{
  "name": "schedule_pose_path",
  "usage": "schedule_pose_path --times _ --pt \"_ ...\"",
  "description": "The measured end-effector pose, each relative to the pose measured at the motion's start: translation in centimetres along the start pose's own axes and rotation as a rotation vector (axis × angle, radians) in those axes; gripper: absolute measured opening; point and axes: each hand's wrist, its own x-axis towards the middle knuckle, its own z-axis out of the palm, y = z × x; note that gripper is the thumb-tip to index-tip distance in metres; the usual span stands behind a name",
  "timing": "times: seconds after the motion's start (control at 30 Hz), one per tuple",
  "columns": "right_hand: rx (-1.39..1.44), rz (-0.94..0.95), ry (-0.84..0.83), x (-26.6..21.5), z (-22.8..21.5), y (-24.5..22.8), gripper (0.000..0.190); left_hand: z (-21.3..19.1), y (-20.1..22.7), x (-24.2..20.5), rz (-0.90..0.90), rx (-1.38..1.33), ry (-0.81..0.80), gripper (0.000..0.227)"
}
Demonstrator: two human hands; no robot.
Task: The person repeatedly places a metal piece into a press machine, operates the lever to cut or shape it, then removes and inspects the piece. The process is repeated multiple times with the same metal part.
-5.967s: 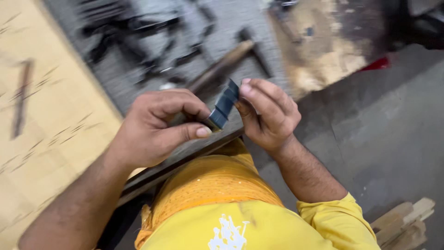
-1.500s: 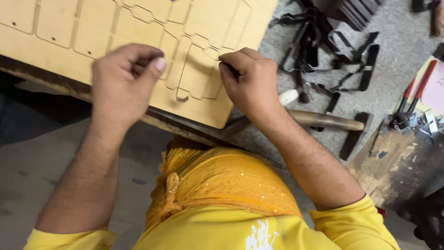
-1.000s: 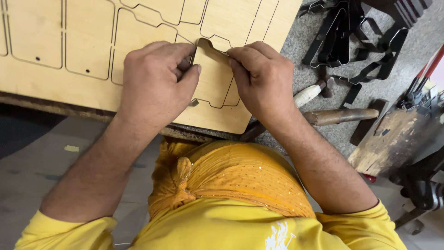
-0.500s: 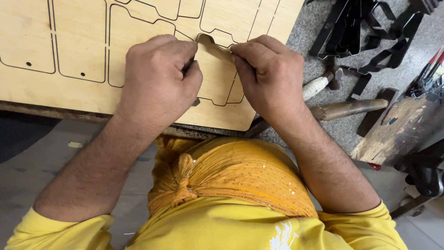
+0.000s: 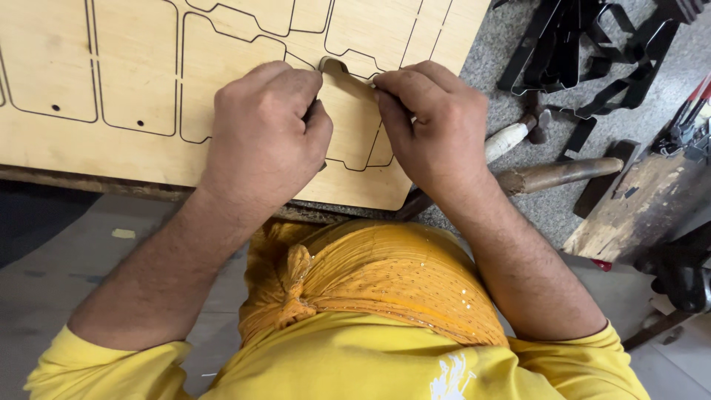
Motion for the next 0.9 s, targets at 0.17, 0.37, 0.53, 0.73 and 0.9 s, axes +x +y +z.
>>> schedule_pose_path --times 0.17,0.37,0.53,0.73,0.9 --pt "-0.025 -0.036 0.075 -0.1 -0.6 -0.5 0.007 -1.6 1.3 0.8 -0.054 -0.067 -0.008 0.02" --pt "-0.053 -0.246 0.266 -1.9 -5.5 -0.4 0.022 -4.0 2.8 5.0 -0.418 -0.721 -0.311 0.036" --pt "-0.046 -0.237 0.423 -4.1 -8.0 0.4 0.029 -0.6 4.3 7.6 -0.556 -0.864 -0.75 0.042" --pt "-0.193 0.213 0.695 -10.5 -9.6 1.7 0.037 2.9 8.1 10.2 -0.456 -0.757 -0.722 0.039" --pt "0.122 1.107 0.376 -14.4 -7.8 3.0 0.063 4.9 9.1 12.1 -0.288 -0.88 -0.596 0.042"
